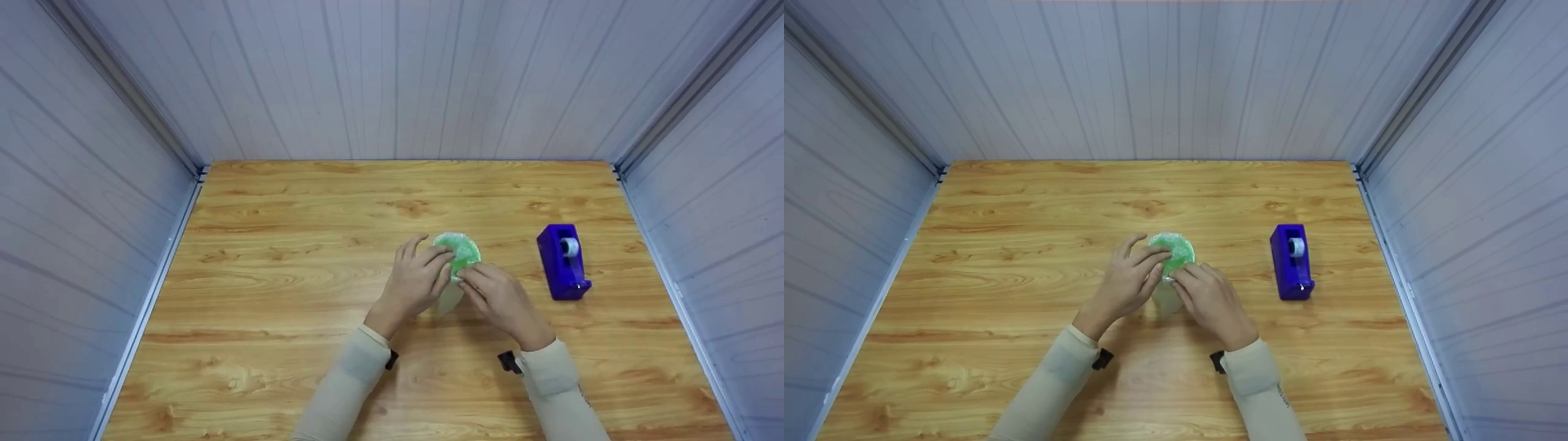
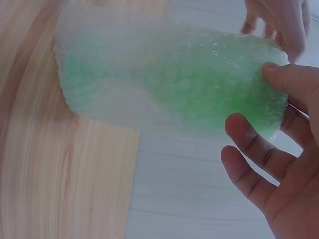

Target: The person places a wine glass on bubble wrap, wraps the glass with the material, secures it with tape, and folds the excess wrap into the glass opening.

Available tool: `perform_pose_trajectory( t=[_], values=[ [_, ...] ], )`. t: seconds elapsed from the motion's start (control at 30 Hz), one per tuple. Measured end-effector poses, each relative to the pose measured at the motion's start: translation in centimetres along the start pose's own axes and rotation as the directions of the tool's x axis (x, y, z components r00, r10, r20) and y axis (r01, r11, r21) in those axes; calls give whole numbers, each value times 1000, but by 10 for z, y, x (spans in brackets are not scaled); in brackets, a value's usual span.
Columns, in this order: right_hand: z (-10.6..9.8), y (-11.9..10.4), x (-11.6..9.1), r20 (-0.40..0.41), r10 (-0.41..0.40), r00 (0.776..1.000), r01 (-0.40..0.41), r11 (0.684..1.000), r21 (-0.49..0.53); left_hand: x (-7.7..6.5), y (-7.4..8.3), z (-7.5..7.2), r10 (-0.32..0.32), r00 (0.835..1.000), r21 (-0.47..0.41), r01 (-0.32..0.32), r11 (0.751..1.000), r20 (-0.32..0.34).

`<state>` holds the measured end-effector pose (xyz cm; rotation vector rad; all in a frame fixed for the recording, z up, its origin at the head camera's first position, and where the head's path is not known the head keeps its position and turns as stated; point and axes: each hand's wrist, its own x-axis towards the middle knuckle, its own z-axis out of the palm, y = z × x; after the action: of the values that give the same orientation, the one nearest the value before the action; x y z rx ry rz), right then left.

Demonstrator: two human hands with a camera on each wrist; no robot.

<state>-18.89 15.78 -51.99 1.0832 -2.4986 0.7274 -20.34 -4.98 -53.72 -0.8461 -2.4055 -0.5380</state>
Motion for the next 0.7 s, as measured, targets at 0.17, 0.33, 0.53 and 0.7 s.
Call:
perform_pose_trajectory(
  t=[0.17,0.33,0.53,0.7],
  values=[
    [-2,0,0,-12,-15,1000,15,1000,-21,7,7,-5,-99,977,80,85,993,186],
    [-8,0,-1,-28,-26,999,24,998,-66,16,13,-13,-176,907,106,146,984,383],
    [-8,0,1,83,54,995,-41,988,-151,17,11,-15,-179,886,86,157,984,429],
    [-7,-6,8,159,136,978,-95,966,-242,10,7,-9,-127,933,79,107,991,337]
  ],
)
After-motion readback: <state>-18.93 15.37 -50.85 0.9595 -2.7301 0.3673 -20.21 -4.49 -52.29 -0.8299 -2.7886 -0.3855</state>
